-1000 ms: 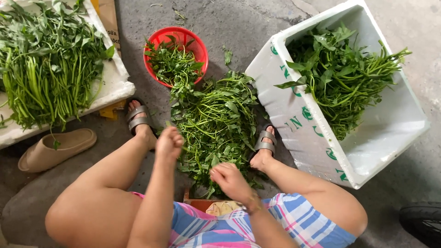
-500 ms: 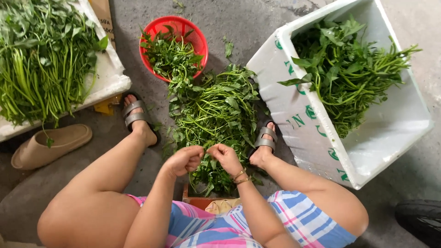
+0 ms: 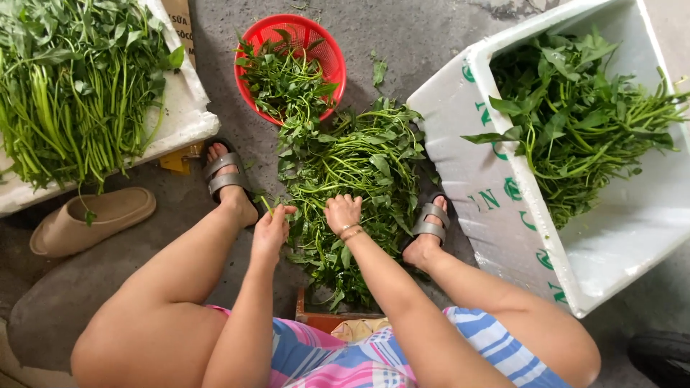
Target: The person is sitting on the ground sorting through bunches of green leafy vegetables, likely water spinach, and placing them into a red bowl and a white styrofoam container.
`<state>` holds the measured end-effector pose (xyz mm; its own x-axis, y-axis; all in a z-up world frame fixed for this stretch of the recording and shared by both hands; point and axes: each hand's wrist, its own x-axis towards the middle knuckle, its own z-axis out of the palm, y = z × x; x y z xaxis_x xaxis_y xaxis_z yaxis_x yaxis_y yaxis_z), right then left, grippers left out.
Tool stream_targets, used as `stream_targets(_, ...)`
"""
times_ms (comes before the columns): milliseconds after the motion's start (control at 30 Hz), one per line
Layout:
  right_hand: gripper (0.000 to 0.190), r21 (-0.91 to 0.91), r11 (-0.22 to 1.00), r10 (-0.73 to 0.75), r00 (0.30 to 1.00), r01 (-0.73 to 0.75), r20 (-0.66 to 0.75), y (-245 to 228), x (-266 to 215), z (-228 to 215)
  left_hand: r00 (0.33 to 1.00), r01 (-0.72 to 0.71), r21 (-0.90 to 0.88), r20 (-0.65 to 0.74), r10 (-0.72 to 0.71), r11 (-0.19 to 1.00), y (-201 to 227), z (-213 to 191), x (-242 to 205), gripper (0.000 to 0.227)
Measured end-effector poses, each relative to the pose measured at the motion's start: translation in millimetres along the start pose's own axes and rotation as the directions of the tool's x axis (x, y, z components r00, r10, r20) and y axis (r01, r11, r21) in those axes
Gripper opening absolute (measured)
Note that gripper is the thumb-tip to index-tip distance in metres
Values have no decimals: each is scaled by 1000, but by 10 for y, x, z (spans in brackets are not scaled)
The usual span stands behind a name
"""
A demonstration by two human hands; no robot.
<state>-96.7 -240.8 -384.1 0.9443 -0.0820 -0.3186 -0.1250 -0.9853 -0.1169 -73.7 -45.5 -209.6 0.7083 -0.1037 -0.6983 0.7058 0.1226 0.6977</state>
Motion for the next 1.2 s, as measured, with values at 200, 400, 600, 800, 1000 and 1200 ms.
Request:
stream_targets(200,12,456,880,-49,981,131,-186,-97,-776,-1054,985,31,165,-172,-2,986,-451,360,46,46)
stream_targets(400,10,727,668,36,969,157,-243,-279,-1206,-1448,994,50,-290,-83,-77,956,-455,575,-67,34)
stream_targets(600,47,811,572,111,991,-123,72,-117,-1469,-1314,979,93,-368,-133,-151,925,-654,302,330,26)
stream_targets(800,24,754,638,204,979,-154,28,-105,-1693,-1472,960,97,-437,-195,-199,894,-1046,123,681,30)
stream_targets(1000,46,661,677,322,938,-324,129,280,-1705,-1525,894,-209,-433,-447,-8,877,-708,-379,929,28)
stream_targets(1200,14,202,977,-17,971,67,-239,-73,-747,-888,881,-155,-114,-465,85,981,-789,-222,953,29)
